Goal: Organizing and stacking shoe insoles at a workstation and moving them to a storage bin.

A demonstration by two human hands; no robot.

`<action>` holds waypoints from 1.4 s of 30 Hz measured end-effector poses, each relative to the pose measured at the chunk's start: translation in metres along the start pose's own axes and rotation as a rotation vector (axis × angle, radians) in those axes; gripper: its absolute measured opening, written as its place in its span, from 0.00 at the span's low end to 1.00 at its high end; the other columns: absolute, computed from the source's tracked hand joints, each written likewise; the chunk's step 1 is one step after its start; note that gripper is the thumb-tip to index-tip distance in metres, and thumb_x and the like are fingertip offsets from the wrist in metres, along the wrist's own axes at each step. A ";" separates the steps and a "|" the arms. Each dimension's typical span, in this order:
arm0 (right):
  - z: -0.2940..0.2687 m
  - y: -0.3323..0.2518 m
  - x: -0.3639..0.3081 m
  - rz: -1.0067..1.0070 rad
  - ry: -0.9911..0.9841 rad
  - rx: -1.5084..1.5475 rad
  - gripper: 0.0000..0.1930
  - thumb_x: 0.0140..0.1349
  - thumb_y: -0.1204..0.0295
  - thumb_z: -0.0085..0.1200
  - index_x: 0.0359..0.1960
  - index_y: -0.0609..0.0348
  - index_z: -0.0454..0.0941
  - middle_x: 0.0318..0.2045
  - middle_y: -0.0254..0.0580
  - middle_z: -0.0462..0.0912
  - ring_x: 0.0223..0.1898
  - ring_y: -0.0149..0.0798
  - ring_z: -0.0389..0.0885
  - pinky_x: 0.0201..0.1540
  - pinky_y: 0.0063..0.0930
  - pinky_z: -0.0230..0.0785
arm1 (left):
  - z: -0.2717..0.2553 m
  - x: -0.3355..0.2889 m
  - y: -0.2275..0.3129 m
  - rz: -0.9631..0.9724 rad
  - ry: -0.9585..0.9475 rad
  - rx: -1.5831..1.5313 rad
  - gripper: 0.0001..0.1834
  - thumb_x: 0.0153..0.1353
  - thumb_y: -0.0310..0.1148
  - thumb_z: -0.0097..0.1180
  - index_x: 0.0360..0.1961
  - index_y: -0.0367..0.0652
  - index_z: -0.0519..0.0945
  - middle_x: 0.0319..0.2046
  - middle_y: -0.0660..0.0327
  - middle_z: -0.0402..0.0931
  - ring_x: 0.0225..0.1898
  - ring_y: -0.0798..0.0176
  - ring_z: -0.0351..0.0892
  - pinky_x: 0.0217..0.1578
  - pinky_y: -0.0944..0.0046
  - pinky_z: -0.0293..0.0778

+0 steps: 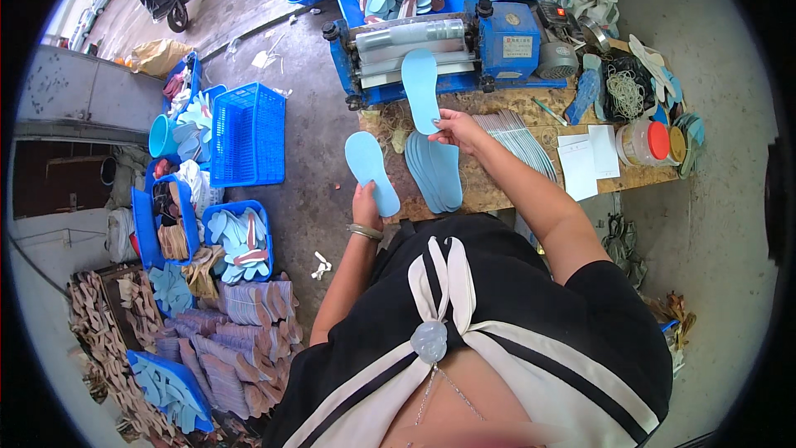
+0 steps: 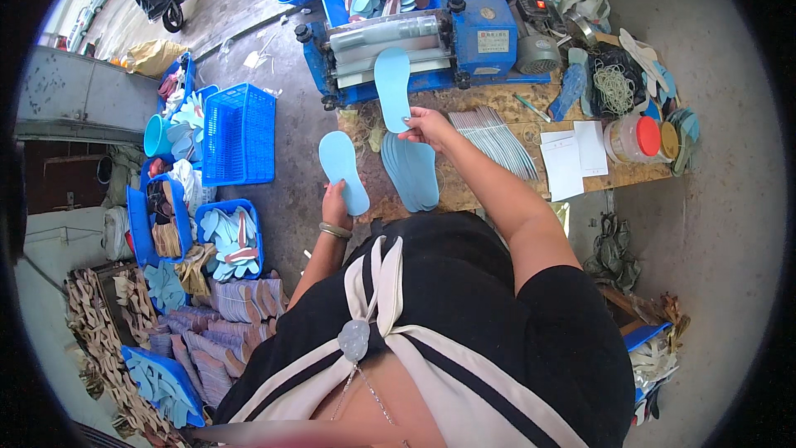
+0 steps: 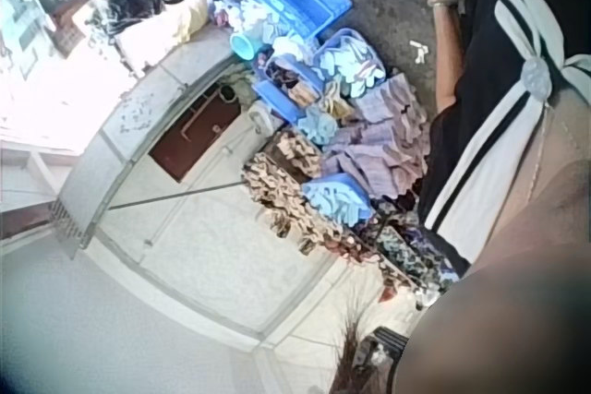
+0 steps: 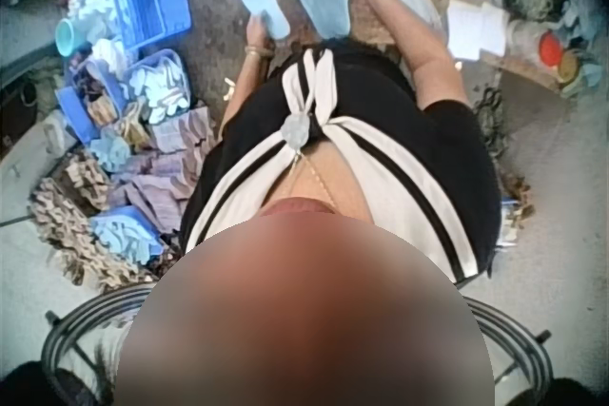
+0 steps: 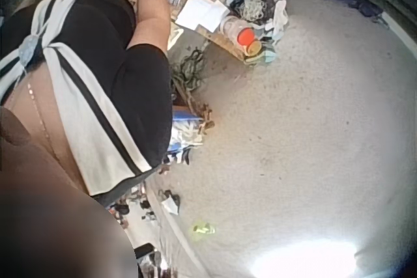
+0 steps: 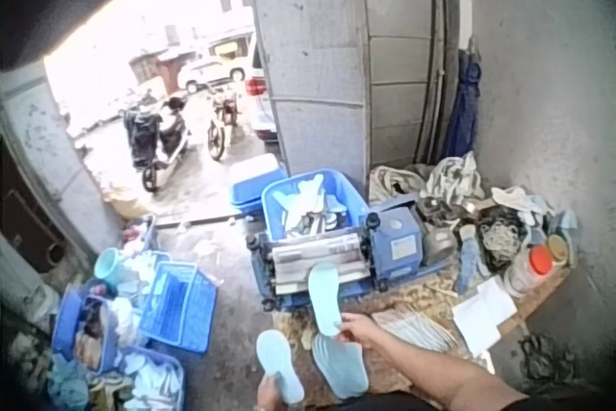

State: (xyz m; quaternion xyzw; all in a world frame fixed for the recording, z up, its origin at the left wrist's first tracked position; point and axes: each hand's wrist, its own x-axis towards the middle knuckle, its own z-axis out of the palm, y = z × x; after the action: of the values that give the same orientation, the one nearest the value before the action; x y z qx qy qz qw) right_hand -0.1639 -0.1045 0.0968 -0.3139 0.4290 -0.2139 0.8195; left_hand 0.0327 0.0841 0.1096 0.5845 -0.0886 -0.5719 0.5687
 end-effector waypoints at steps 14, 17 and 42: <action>0.001 -0.019 0.028 -0.018 0.019 0.018 0.16 0.59 0.77 0.42 0.50 0.58 0.67 0.36 0.41 0.78 0.27 0.31 0.80 0.22 0.14 0.71 | 0.000 0.009 0.002 0.003 -0.007 -0.041 0.16 0.58 0.28 0.35 0.47 0.37 0.65 0.36 0.52 0.75 0.35 0.57 0.77 0.34 0.60 0.74; 0.001 -0.027 0.041 -0.044 0.051 -0.006 0.16 0.59 0.78 0.42 0.51 0.58 0.66 0.36 0.42 0.78 0.28 0.31 0.79 0.24 0.16 0.71 | -0.003 0.011 -0.002 0.003 -0.017 -0.054 0.17 0.58 0.29 0.36 0.48 0.36 0.65 0.37 0.51 0.74 0.36 0.55 0.77 0.36 0.58 0.73; 0.037 0.064 -0.055 0.268 -0.421 -0.179 0.15 0.57 0.69 0.51 0.47 0.55 0.71 0.37 0.30 0.78 0.33 0.25 0.76 0.34 0.16 0.69 | 0.037 0.021 -0.031 0.037 -0.068 -0.096 0.15 0.61 0.33 0.41 0.48 0.42 0.66 0.36 0.62 0.71 0.35 0.66 0.71 0.37 0.64 0.69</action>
State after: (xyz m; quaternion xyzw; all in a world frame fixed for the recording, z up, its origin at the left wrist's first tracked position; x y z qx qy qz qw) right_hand -0.1573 -0.0132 0.0995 -0.3631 0.3041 0.0055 0.8807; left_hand -0.0052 0.0579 0.0851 0.5350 -0.0912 -0.5843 0.6033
